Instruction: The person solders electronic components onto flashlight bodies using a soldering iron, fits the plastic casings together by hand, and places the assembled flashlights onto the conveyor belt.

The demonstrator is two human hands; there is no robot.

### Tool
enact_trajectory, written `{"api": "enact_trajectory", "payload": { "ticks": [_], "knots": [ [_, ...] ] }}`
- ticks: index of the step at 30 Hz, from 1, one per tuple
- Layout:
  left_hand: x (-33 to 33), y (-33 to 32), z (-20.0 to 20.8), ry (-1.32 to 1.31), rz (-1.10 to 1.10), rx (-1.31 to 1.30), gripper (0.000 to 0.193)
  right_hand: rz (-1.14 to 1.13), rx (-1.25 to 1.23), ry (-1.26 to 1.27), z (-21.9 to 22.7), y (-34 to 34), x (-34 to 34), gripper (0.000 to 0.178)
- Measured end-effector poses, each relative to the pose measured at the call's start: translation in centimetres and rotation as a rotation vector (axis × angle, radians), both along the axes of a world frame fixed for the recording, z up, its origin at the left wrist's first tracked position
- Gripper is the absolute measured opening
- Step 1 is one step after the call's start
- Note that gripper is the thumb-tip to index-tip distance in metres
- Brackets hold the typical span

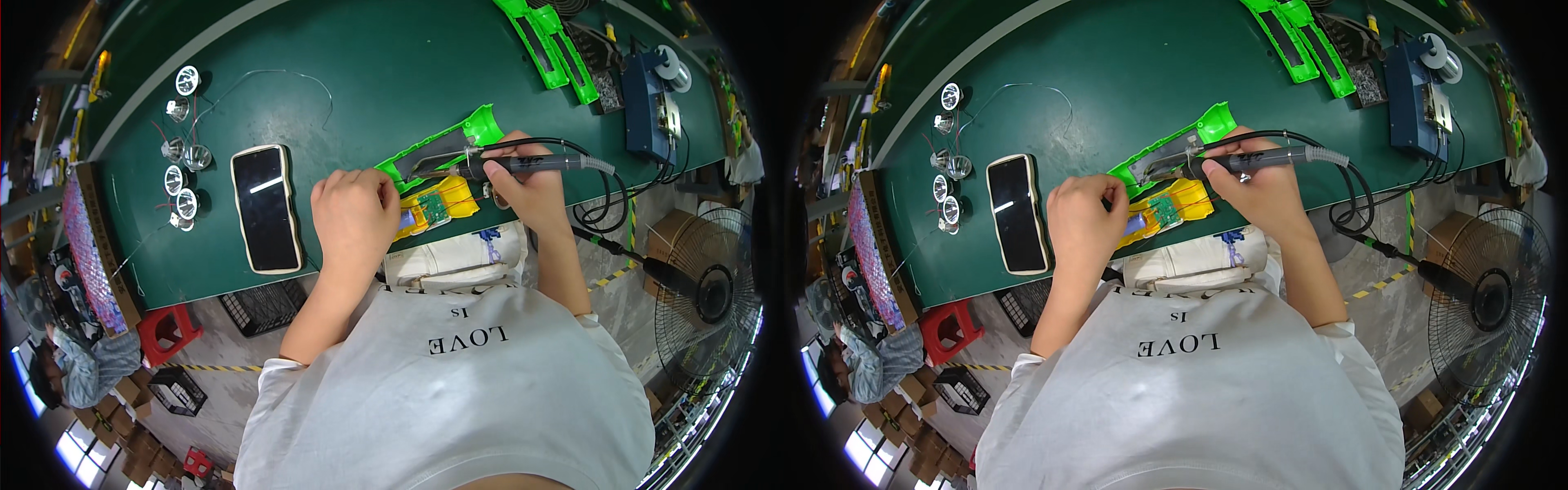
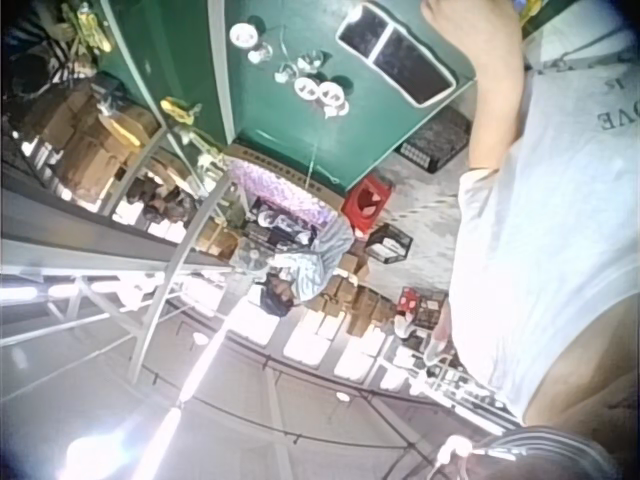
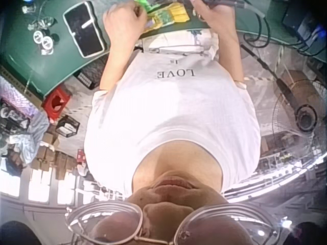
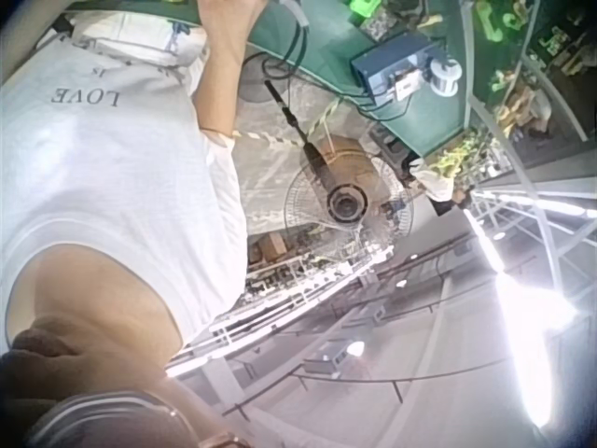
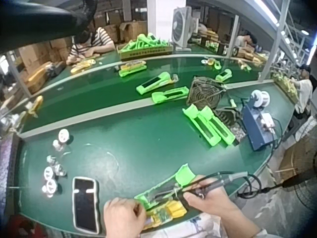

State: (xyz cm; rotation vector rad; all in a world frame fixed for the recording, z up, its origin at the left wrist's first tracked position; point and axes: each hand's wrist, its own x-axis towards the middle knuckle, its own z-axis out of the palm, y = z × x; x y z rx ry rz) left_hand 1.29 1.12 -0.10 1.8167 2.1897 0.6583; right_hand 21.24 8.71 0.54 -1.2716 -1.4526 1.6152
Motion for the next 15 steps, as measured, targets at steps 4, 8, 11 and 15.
{"api": "enact_trajectory", "payload": {
  "ticks": [4,8,11,15],
  "knots": [
    [0.00,-0.03,-0.16,0.001,0.003,0.021,0.003,-0.018,-0.029,0.012,0.20,0.04,-0.08,0.019],
    [0.11,-0.09,-0.14,0.000,0.015,0.038,0.003,-0.022,-0.003,-0.012,0.15,0.09,-0.27,0.020],
    [0.21,-0.09,0.04,0.005,0.020,0.032,0.003,-0.010,-0.005,-0.017,0.28,0.17,-0.26,0.021],
    [0.33,-0.10,-0.03,0.021,0.029,0.034,0.004,0.005,-0.026,-0.007,0.31,0.19,-0.20,0.021]
  ]
}}
